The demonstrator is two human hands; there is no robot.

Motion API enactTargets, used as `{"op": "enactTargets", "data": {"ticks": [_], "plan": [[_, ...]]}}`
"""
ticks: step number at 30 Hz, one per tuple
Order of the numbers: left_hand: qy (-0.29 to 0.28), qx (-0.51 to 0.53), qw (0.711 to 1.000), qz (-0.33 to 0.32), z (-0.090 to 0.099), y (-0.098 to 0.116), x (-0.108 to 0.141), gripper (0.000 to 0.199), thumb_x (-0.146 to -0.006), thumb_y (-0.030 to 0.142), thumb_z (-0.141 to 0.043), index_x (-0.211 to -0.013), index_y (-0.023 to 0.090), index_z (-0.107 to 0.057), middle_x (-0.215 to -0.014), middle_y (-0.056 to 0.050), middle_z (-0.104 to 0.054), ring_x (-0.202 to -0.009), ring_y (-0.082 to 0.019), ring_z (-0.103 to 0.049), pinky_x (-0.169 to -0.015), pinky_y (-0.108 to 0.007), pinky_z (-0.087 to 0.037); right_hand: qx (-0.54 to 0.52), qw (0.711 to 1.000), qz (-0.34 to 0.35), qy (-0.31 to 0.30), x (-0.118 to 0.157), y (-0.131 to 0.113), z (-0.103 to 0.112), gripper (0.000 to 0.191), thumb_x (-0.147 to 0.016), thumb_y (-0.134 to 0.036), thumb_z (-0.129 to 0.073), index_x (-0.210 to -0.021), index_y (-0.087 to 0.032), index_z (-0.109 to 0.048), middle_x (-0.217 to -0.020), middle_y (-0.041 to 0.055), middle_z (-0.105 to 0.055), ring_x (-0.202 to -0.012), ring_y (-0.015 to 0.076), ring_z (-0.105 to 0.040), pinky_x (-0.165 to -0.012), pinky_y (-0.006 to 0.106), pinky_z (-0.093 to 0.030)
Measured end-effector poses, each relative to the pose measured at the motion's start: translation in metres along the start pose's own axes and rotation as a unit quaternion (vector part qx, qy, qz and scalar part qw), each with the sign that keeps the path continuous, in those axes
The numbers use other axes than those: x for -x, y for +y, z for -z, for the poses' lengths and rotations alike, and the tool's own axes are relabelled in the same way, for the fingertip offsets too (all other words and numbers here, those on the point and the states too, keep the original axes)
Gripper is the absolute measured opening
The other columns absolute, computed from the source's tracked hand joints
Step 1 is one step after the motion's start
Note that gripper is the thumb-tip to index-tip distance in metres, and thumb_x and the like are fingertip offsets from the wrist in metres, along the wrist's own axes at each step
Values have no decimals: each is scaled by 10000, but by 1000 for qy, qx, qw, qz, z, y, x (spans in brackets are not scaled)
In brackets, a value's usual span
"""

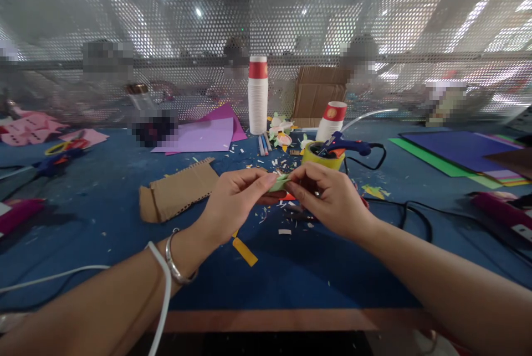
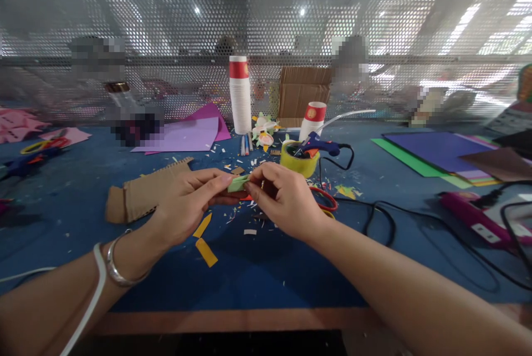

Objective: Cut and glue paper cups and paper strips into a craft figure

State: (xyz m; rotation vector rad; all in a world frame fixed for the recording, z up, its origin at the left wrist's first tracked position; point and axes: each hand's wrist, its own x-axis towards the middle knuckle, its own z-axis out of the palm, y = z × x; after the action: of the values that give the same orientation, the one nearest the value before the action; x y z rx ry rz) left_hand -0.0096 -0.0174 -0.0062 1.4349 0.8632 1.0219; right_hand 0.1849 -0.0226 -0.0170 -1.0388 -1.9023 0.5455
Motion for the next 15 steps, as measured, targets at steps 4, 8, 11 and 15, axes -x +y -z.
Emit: {"op": "enactTargets", "data": {"ticks": [4,8,11,15], "plan": [[6,-72,996,-43,-1,2,2,213,-813,381,-762,-907,189,-771,-878,-29,-757,-825,-149,-686,-797,-256,-564,-13,1000,-4,0,1,0,0,134,-922,-296,-607,-867,-177,-634,-729,-1,-591,-583,108,-523,-521,248,-406],[19,-85,995,-54,-1,1,3,233,-853,406,-715,-862,180,-770,-830,-31,-740,-797,-154,-689,-776,-270,-583,-14,1000,-3,2,1,-2,0,142,-923,-296,-604,-846,-179,-623,-703,-11,-578,-567,103,-516,-510,241,-397],[22,-52,997,-47,-1,1,1,233,-872,395,-689,-837,176,-761,-817,-22,-721,-803,-154,-695,-786,-286,-604,-11,1000,-7,2,1,-3,0,139,-920,-296,-607,-855,-176,-633,-696,-13,-582,-554,100,-511,-496,238,-387],[18,-27,999,-33,-2,0,-1,168,-855,327,-708,-812,174,-761,-806,-9,-714,-774,-124,-679,-779,-251,-600,-13,1000,-9,-1,-1,-3,-1,185,-927,-329,-606,-835,-172,-638,-690,-11,-591,-530,93,-499,-481,237,-380]]}}
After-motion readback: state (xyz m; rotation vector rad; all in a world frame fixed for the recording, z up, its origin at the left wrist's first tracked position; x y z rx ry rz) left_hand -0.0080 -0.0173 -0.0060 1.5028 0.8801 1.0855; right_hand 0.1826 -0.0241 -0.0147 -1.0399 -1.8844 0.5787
